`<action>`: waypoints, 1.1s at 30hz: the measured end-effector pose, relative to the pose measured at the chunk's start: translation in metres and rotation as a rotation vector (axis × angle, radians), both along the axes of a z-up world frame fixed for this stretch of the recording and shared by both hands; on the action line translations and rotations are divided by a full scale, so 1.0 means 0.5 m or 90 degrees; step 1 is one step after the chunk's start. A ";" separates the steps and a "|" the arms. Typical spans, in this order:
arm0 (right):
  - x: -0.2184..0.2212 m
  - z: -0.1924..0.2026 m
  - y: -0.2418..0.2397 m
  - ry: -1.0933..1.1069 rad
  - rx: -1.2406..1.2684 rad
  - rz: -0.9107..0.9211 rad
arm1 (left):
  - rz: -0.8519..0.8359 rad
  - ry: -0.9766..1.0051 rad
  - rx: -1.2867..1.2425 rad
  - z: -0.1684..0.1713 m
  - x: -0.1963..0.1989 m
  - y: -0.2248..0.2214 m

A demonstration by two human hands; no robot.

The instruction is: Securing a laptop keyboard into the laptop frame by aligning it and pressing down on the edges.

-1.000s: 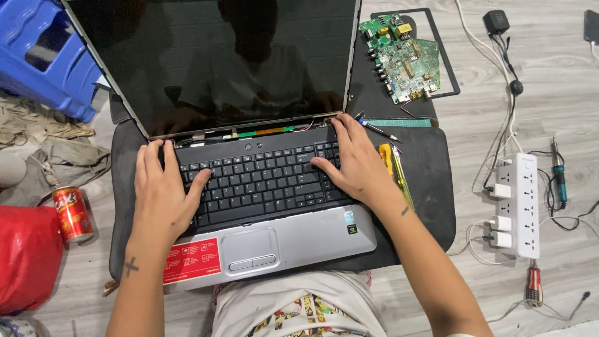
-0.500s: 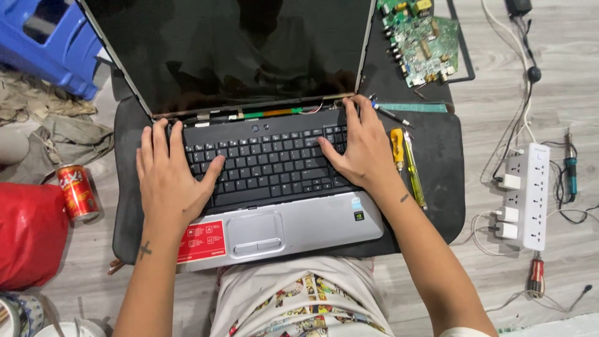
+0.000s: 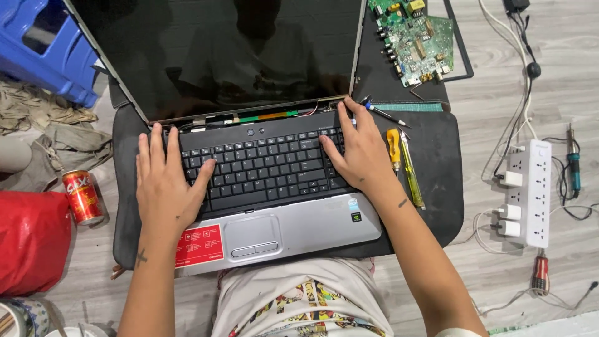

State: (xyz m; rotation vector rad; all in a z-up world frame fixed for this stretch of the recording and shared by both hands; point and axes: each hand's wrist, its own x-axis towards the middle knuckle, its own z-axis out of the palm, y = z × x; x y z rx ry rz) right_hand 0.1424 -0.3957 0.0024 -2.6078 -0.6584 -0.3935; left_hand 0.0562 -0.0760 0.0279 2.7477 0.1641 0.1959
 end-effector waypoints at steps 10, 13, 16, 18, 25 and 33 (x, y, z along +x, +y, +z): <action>0.012 0.060 -0.217 0.012 0.095 -0.047 | -0.017 0.012 0.006 0.002 0.003 0.000; -0.010 0.030 -0.208 0.064 0.046 -0.035 | -0.015 0.014 0.015 0.005 0.003 -0.005; -0.013 0.022 -0.184 0.068 -0.045 -0.054 | 0.002 0.038 0.010 0.012 0.005 -0.008; -0.004 0.019 -0.176 0.046 -0.142 -0.073 | 0.006 0.053 -0.004 0.016 0.006 -0.009; 0.018 0.000 -0.178 0.098 -0.149 -0.085 | -0.060 -0.014 0.015 -0.004 0.004 0.001; -0.152 0.104 -0.143 0.200 0.247 -0.094 | -0.007 0.037 -0.009 0.008 0.007 -0.003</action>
